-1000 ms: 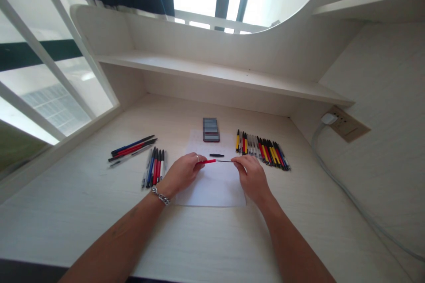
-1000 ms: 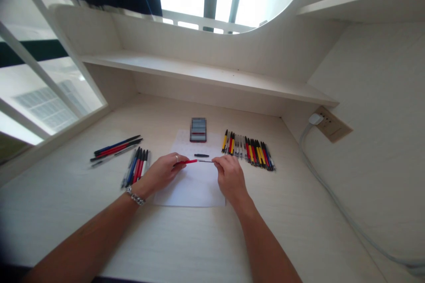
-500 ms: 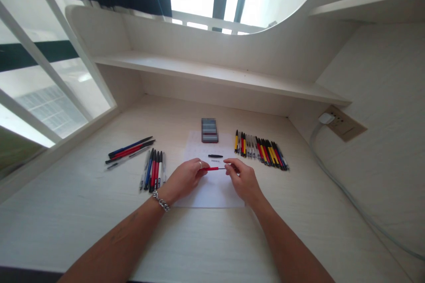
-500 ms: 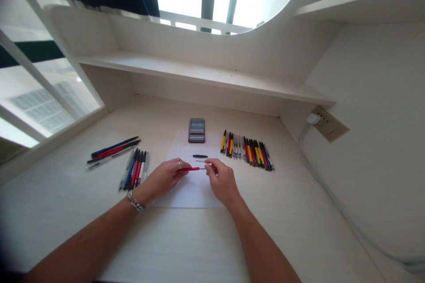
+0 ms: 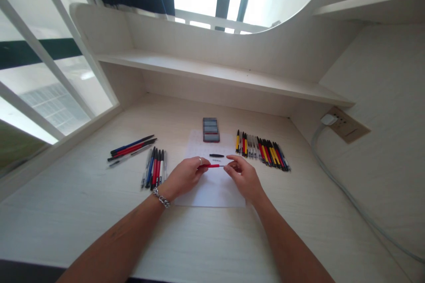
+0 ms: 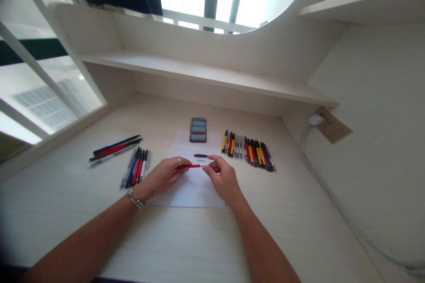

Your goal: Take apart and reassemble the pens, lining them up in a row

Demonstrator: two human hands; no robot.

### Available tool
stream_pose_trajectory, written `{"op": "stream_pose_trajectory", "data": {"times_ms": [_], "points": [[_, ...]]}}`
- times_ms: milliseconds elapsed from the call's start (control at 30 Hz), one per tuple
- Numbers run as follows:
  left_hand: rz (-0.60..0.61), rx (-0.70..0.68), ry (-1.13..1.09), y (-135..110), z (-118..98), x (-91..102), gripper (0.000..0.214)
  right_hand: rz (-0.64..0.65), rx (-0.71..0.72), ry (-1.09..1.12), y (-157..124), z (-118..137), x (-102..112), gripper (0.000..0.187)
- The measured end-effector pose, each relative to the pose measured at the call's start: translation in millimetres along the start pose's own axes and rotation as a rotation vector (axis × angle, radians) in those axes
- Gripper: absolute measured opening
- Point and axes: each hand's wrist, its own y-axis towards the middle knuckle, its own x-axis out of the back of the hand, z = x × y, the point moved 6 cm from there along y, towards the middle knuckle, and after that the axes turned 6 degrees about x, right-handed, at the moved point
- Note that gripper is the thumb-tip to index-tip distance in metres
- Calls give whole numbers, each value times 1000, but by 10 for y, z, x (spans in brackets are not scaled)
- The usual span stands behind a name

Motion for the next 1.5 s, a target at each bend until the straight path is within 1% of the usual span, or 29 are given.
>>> {"op": "stream_pose_trajectory", "data": {"times_ms": [67, 133, 200, 267, 333, 467, 567, 667, 767, 867, 1000, 1100, 1233, 1500], "points": [[-21, 46, -2, 12, 46, 36, 21, -44, -39, 77, 30, -100, 22, 39], [-48, 90, 2, 25, 94, 73, 21, -78, -55, 50, 59, -176, 47, 36], [-67, 116, 4, 35, 127, 97, 21, -75, -28, -113, 87, -192, 53, 27], [-73, 126, 6, 40, 140, 103, 20, -39, 28, -311, 115, -158, 21, 16], [-68, 127, 10, 40, 139, 96, 20, 0, 74, -447, 144, -114, -39, 13], [-68, 131, 12, 37, 139, 87, 19, 53, 96, -599, 227, -93, -184, 14], [-75, 132, 14, 40, 151, 88, 20, 74, 89, -677, 297, -131, -282, 14], [-70, 130, 19, 45, 170, 79, 20, 94, 76, -726, 347, -174, -334, 11], [-65, 133, 29, 47, 193, 72, 20, 98, 74, -715, 363, -167, -287, 10], [-58, 142, 48, 45, 211, 67, 20, 61, 68, -631, 334, -112, -116, 11], [-40, 150, 84, 41, 210, 61, 21, -71, 86, -440, 220, -28, 178, 13], [-26, 140, 106, 37, 189, 50, 21, -161, 145, -375, 121, 22, 312, 16], [-18, 130, 118, 39, 172, 34, 22, -186, 206, -386, 62, 75, 338, 16], [-13, 115, 134, 45, 168, 15, 21, -139, 244, -425, 52, 119, 267, 17]]}}
